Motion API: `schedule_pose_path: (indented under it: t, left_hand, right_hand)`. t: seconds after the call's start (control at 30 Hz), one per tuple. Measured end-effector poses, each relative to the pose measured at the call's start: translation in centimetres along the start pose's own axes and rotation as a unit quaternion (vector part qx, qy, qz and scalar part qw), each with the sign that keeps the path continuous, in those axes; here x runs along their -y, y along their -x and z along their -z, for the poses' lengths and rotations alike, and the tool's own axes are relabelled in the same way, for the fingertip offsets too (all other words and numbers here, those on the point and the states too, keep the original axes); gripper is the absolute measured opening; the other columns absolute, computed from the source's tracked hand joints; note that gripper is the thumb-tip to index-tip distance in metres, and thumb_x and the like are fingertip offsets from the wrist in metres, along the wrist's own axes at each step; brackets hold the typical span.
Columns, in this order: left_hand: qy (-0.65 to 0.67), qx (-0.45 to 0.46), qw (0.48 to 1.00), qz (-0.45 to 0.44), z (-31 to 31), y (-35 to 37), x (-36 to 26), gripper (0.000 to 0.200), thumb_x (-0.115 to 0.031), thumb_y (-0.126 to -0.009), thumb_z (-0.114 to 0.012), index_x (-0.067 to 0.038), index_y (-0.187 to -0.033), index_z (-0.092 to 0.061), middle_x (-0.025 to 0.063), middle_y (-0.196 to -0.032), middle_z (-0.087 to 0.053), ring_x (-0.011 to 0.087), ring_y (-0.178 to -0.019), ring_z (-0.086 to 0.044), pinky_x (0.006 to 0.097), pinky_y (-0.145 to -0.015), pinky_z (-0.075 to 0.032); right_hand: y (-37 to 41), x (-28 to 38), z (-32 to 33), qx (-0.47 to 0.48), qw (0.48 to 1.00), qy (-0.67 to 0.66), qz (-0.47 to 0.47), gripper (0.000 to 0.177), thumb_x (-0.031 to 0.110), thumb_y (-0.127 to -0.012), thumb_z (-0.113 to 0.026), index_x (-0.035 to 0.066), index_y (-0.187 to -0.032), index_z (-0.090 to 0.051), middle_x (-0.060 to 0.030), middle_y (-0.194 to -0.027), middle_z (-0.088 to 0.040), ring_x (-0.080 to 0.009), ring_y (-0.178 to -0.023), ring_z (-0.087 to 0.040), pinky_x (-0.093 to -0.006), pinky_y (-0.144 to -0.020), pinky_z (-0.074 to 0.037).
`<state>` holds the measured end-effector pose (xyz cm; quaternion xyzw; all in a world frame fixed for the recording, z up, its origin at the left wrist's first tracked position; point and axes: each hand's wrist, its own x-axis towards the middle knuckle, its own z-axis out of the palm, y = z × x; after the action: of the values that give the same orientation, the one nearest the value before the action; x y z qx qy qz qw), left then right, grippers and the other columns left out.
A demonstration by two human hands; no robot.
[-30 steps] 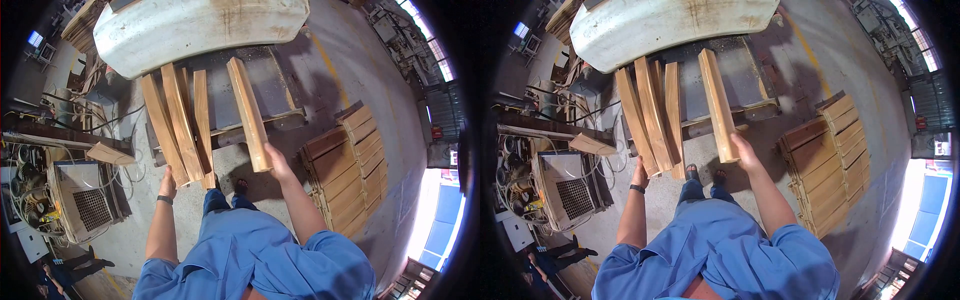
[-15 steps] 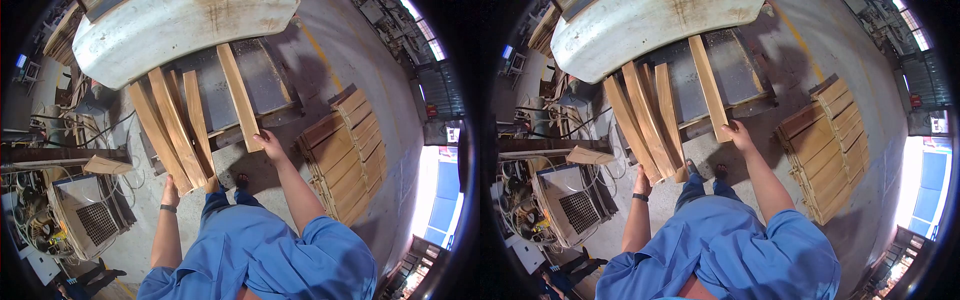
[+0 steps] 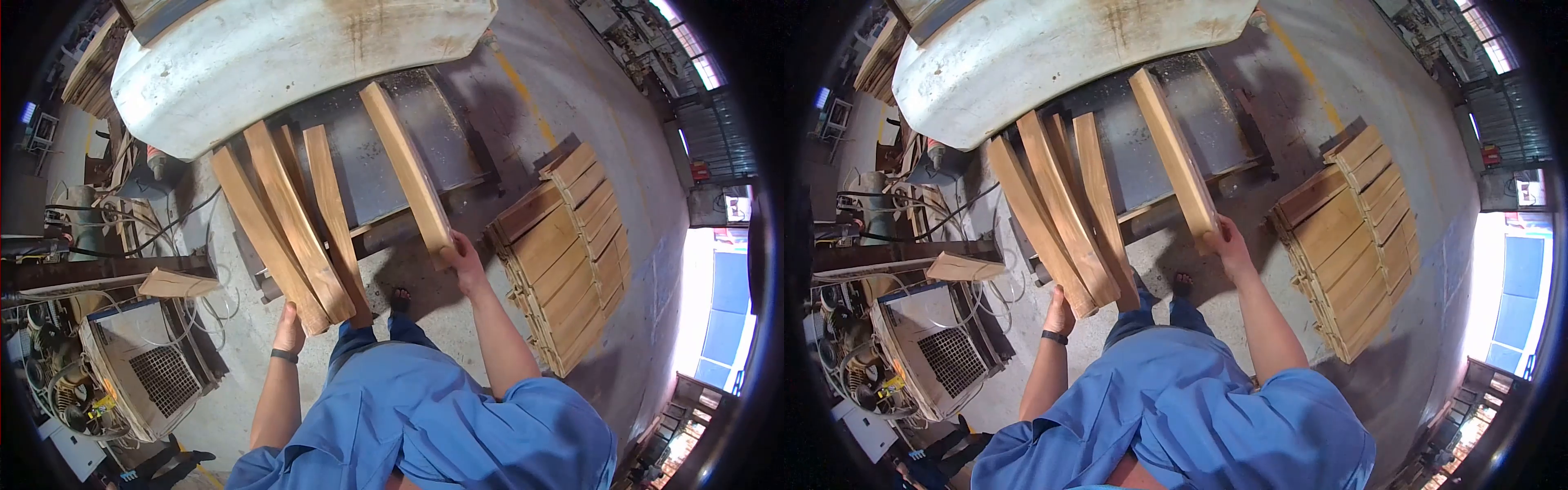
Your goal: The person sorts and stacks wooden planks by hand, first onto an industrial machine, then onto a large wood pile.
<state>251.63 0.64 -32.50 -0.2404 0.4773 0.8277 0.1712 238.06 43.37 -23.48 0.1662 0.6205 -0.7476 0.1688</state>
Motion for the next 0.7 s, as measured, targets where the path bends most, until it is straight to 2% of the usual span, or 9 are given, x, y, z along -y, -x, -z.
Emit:
schedule_pose_path:
  t: [0.03, 0.1, 0.17, 0.27, 0.37, 0.47, 0.53, 0.6, 0.7]
  left_hand:
    - [-0.005, -0.001, 1.000, -0.006, 0.0, -0.1, 0.0, 0.110, -0.076, -0.084, -0.065, -0.003, -0.157, -0.028, 0.0147, -0.157, -0.043, 0.0324, -0.142, -0.046, 0.0508, -0.115, -0.041]
    - [0.001, 0.005, 1.000, -0.003, 0.2, 0.0, 0.0, 0.111, -0.076, -0.083, -0.066, -0.003, -0.157, -0.029, 0.0146, -0.157, -0.043, 0.0320, -0.142, -0.046, 0.0503, -0.116, -0.040]
    - [0.011, 0.006, 1.000, 0.001, -0.7, 0.2, -0.7, 0.113, -0.076, -0.081, -0.069, -0.002, -0.157, -0.029, 0.0137, -0.158, -0.042, 0.0302, -0.144, -0.042, 0.0480, -0.118, -0.036]
    - [0.025, -0.005, 1.000, 0.002, -1.2, 0.5, -1.0, 0.118, -0.075, -0.077, -0.073, -0.001, -0.157, -0.029, 0.0121, -0.158, -0.041, 0.0271, -0.148, -0.036, 0.0436, -0.122, -0.029]
    - [0.031, -0.012, 0.999, 0.002, -1.1, 0.3, -0.9, 0.118, -0.073, -0.076, -0.076, -0.001, -0.157, -0.030, 0.0123, -0.158, -0.041, 0.0273, -0.149, -0.034, 0.0434, -0.123, -0.027]
    - [0.031, -0.010, 0.999, -0.002, -1.4, 0.4, -1.3, 0.118, -0.073, -0.076, -0.077, -0.001, -0.157, -0.030, 0.0127, -0.158, -0.041, 0.0275, -0.149, -0.035, 0.0435, -0.123, -0.027]
    - [0.034, -0.015, 0.999, -0.001, -1.9, 0.7, -1.7, 0.118, -0.072, -0.076, -0.077, -0.001, -0.157, -0.030, 0.0129, -0.158, -0.042, 0.0275, -0.149, -0.035, 0.0436, -0.123, -0.027]
    - [0.034, -0.022, 0.999, 0.002, -2.0, 0.7, -1.7, 0.118, -0.072, -0.076, -0.077, 0.000, -0.156, -0.030, 0.0133, -0.158, -0.042, 0.0275, -0.149, -0.035, 0.0437, -0.123, -0.027]
    - [0.029, -0.030, 0.999, 0.003, -1.5, 0.7, -1.4, 0.118, -0.071, -0.077, -0.077, 0.001, -0.157, -0.029, 0.0143, -0.158, -0.040, 0.0278, -0.149, -0.035, 0.0436, -0.123, -0.027]
  right_hand:
    - [0.3, -0.5, -0.6, -0.053, 0.986, 0.148, 0.060, 0.070, 0.016, -0.084, -0.076, 0.009, -0.147, -0.045, -0.0144, -0.132, -0.059, -0.0347, -0.127, -0.058, -0.0490, -0.103, -0.049]
    - [0.6, -1.4, -1.7, -0.133, 0.899, 0.391, 0.146, 0.072, 0.011, -0.082, -0.077, 0.011, -0.146, -0.045, -0.0158, -0.142, -0.051, -0.0380, -0.134, -0.051, -0.0515, -0.108, -0.043]
    - [1.0, -1.0, -3.6, -0.185, 0.775, 0.572, 0.197, 0.072, 0.007, -0.081, -0.078, 0.012, -0.146, -0.047, -0.0165, -0.153, -0.040, -0.0393, -0.141, -0.043, -0.0523, -0.114, -0.037]
    - [-0.4, -2.8, -4.6, -0.148, 0.736, 0.601, 0.274, 0.067, 0.007, -0.083, -0.075, 0.012, -0.145, -0.049, -0.0156, -0.161, -0.027, -0.0402, -0.146, -0.033, -0.0524, -0.118, -0.030]
    - [-3.2, -3.5, -6.5, -0.174, 0.711, 0.611, 0.301, 0.061, 0.005, -0.087, -0.069, 0.010, -0.145, -0.051, -0.0163, -0.158, -0.032, -0.0411, -0.144, -0.036, -0.0538, -0.116, -0.032]
    - [-6.0, -1.8, -8.8, -0.169, 0.727, 0.569, 0.345, 0.056, 0.005, -0.089, -0.066, 0.007, -0.143, -0.053, -0.0168, -0.156, -0.036, -0.0420, -0.144, -0.036, -0.0549, -0.116, -0.032]
    - [-9.7, -1.0, -10.8, -0.179, 0.717, 0.570, 0.359, 0.051, 0.004, -0.089, -0.064, 0.005, -0.139, -0.056, -0.0180, -0.153, -0.040, -0.0429, -0.143, -0.037, -0.0560, -0.115, -0.031]
    - [-14.1, 0.6, -12.6, -0.155, 0.723, 0.536, 0.408, 0.041, 0.002, -0.091, -0.063, 0.004, -0.132, -0.061, -0.0201, -0.152, -0.043, -0.0438, -0.137, -0.043, -0.0526, -0.114, -0.034]
    - [-16.9, 4.1, -15.4, -0.155, 0.783, 0.407, 0.444, 0.035, 0.007, -0.092, -0.066, 0.002, -0.126, -0.062, -0.0202, -0.143, -0.050, -0.0396, -0.130, -0.049, -0.0462, -0.110, -0.040]
